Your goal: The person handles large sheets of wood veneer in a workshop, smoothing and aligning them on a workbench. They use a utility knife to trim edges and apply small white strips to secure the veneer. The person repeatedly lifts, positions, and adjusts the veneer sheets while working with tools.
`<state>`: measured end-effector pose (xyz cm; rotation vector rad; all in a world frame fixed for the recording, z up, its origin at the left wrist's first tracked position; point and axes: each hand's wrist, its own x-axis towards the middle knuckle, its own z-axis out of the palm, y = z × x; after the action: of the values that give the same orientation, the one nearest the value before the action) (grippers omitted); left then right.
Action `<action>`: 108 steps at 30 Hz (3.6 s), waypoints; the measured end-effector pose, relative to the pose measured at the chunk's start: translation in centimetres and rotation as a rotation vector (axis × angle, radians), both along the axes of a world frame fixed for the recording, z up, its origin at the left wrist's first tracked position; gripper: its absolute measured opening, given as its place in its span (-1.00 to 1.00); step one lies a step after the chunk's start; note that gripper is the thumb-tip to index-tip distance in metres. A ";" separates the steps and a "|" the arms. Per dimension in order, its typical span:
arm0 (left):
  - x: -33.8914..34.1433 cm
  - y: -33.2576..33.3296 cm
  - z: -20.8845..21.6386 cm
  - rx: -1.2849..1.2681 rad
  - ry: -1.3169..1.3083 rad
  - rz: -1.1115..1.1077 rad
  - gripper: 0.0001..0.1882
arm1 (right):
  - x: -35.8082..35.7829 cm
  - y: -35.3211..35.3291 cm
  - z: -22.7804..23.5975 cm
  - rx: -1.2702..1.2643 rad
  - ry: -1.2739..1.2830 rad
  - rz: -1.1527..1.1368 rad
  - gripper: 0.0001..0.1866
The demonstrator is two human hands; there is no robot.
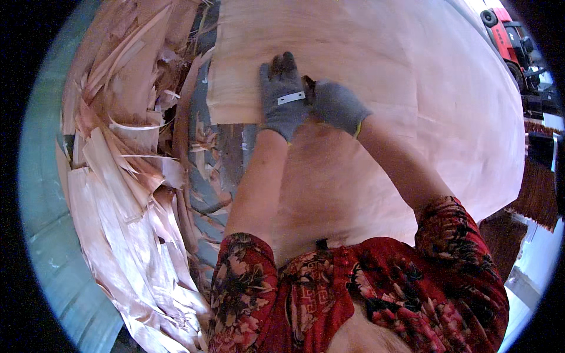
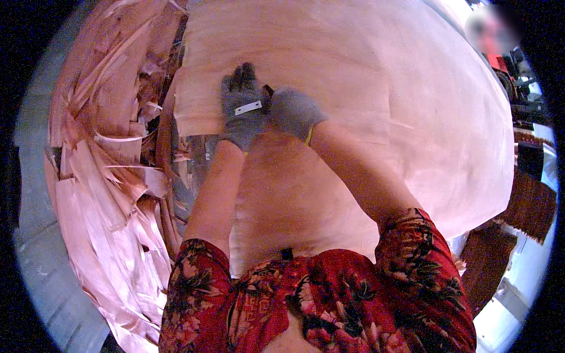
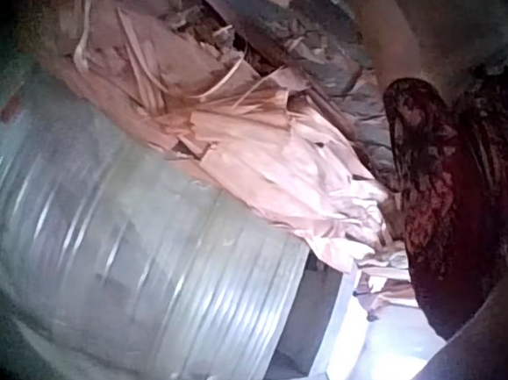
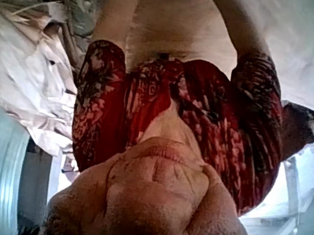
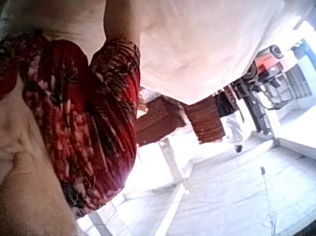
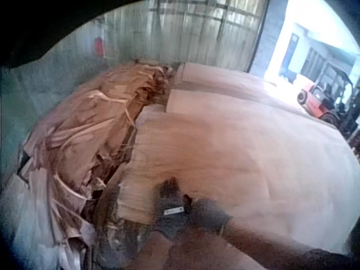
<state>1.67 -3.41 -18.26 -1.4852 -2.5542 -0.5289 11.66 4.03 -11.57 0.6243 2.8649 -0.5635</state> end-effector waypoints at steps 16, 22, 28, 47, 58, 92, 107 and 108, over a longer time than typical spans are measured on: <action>1.1 0.7 1.5 -0.060 -0.090 0.011 0.12 | 9.8 4.1 0.8 -0.078 -0.132 0.107 -0.85; 0.9 0.2 1.5 -0.088 -0.118 0.015 0.17 | 12.3 8.2 3.0 -0.002 -0.239 0.282 -0.87; 1.2 0.6 2.0 -0.116 -0.078 -0.006 0.15 | 14.2 12.6 1.9 0.176 -0.327 0.487 -0.87; 0.9 -0.1 2.0 -0.002 -0.191 0.030 0.21 | 9.7 16.0 4.5 0.068 0.025 0.249 -0.78; 1.0 0.4 3.0 0.070 -0.199 0.064 0.18 | -4.3 11.8 0.6 0.392 0.141 0.717 -0.80; 1.3 0.4 2.1 -0.142 0.043 -0.037 -0.25 | 12.5 13.8 0.3 0.307 -0.172 -0.088 -0.85; 1.0 0.2 0.6 -0.214 0.127 -0.028 -0.25 | 21.1 9.7 0.3 0.136 -0.315 -0.421 -0.71; 0.9 0.2 0.6 -0.215 0.121 -0.026 -0.25 | 21.5 9.5 0.0 0.138 -0.327 -0.433 -0.71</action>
<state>2.57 -3.22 -17.67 -1.5658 -2.5664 -0.1650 33.16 13.57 -11.56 1.2487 2.4800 -0.2792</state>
